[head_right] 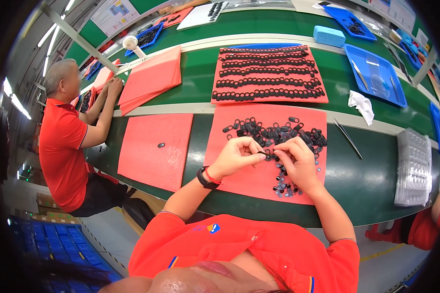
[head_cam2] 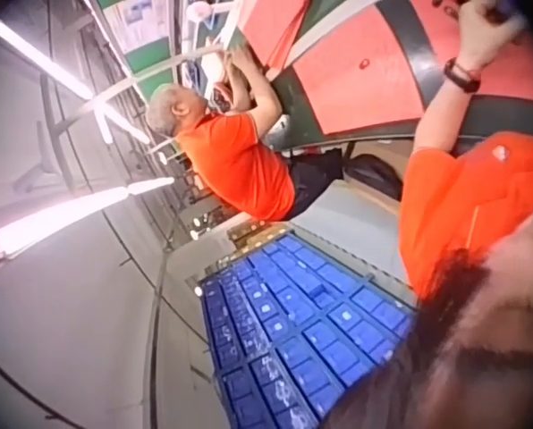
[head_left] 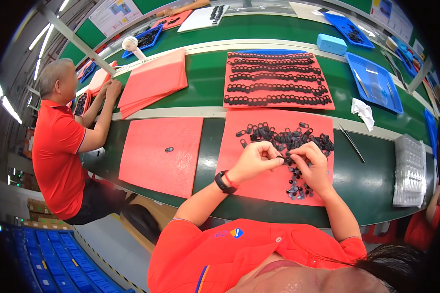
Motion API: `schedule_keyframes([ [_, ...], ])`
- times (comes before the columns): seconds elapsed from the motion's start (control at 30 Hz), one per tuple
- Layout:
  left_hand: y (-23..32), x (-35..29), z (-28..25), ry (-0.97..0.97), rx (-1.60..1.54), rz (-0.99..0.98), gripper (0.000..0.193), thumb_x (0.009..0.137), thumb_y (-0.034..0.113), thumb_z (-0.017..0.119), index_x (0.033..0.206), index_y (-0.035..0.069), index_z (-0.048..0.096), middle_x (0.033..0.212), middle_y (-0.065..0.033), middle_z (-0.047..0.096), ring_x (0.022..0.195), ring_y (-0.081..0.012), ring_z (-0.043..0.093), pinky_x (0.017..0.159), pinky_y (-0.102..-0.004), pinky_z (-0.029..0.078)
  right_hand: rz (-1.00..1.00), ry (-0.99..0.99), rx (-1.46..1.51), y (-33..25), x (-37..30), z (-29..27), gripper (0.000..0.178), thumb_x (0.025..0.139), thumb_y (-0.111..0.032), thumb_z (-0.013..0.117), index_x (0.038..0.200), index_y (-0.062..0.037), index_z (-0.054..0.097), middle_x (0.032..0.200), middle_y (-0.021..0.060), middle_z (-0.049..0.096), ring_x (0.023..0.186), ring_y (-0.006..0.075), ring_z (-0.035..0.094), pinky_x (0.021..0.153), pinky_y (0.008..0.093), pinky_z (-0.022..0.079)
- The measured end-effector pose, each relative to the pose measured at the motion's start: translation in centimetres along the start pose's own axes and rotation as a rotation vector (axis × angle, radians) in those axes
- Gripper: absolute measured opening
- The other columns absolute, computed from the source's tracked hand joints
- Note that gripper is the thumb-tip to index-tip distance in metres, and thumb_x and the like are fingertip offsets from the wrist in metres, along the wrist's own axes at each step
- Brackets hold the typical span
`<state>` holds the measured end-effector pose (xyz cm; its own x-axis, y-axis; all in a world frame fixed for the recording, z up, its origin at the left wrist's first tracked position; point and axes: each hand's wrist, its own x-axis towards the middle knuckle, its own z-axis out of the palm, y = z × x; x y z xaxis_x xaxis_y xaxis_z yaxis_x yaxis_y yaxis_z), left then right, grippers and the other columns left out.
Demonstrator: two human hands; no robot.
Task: The person assembles small black plastic components by hand at a factory workbench.
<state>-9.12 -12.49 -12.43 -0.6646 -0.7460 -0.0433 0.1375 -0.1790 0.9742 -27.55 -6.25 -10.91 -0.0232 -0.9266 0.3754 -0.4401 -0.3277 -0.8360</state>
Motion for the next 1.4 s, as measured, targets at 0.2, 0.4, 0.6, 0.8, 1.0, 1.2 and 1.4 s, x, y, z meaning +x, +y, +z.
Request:
schedule_keyframes([
  [0.2,-1.0,0.3,-0.1,0.039,-0.068,-0.058,0.016,0.077,0.0,0.06,0.069,0.002,0.046,0.079,-0.0125,0.06,0.067,-0.0146,0.062,0.054,-0.0249,0.053,0.179,-0.105,0.242,0.9,-0.6,0.3,0.008,0.078,0.001,0.06,0.085,-0.0004,0.063,0.079,0.0014,0.053,0.063,0.0049,0.047,0.054,0.018,0.037],
  [0.4,-0.3,0.1,-0.3,0.045,-0.073,-0.084,0.014,0.076,0.0,0.061,0.072,0.002,0.048,0.076,-0.0103,0.06,0.064,-0.0132,0.062,0.053,-0.0241,0.053,0.298,-0.158,0.398,0.9,-0.8,0.5,0.009,0.08,-0.002,0.06,0.089,0.0001,0.062,0.081,0.0,0.053,0.064,0.0025,0.044,0.055,0.0175,0.036],
  [0.6,-0.9,0.2,0.0,0.033,-0.082,-0.046,0.012,0.08,0.002,0.059,0.091,-0.002,0.057,0.082,-0.008,0.062,0.069,-0.0119,0.061,0.058,-0.0228,0.052,0.369,-0.193,0.468,0.6,-0.8,0.5,0.01,0.082,-0.002,0.058,0.091,0.0017,0.061,0.084,0.0003,0.053,0.067,0.0017,0.048,0.057,0.0164,0.038],
  [0.8,-0.9,0.1,0.5,0.09,-0.029,-0.026,0.017,0.08,0.005,0.063,0.095,0.0,0.06,0.079,-0.0049,0.063,0.067,-0.008,0.059,0.057,-0.0202,0.049,0.456,-0.191,0.622,0.6,-1.1,0.6,0.01,0.082,-0.004,0.059,0.091,0.0003,0.06,0.074,-0.0003,0.057,0.061,0.0024,0.05,0.052,0.0168,0.04],
  [1.0,-0.4,0.0,0.4,0.13,-0.042,-0.069,0.015,0.079,0.004,0.063,0.093,-0.001,0.061,0.08,-0.0066,0.064,0.064,-0.0083,0.059,0.055,-0.0194,0.048,0.348,-0.141,0.566,0.9,-1.0,0.5,0.011,0.082,-0.006,0.061,0.091,0.0,0.06,0.076,0.0004,0.058,0.06,0.0029,0.05,0.052,0.0166,0.04],
  [1.2,0.0,0.1,0.7,0.168,-0.121,-0.058,0.015,0.081,0.003,0.061,0.095,-0.003,0.06,0.083,-0.0085,0.063,0.068,-0.0109,0.06,0.057,-0.0205,0.049,0.521,-0.154,0.706,0.2,-0.9,0.1,0.011,0.083,-0.004,0.058,0.093,0.0006,0.057,0.077,0.0034,0.059,0.06,0.0063,0.054,0.052,0.0188,0.044],
  [1.4,-0.3,0.0,0.6,0.154,-0.126,-0.077,0.018,0.082,0.005,0.06,0.097,-0.003,0.06,0.082,-0.0092,0.064,0.07,-0.0123,0.062,0.058,-0.0216,0.05,0.554,-0.144,0.749,0.2,-1.0,0.2,0.012,0.083,-0.006,0.058,0.093,0.0011,0.058,0.079,0.0043,0.06,0.062,0.0069,0.055,0.052,0.0196,0.045],
])
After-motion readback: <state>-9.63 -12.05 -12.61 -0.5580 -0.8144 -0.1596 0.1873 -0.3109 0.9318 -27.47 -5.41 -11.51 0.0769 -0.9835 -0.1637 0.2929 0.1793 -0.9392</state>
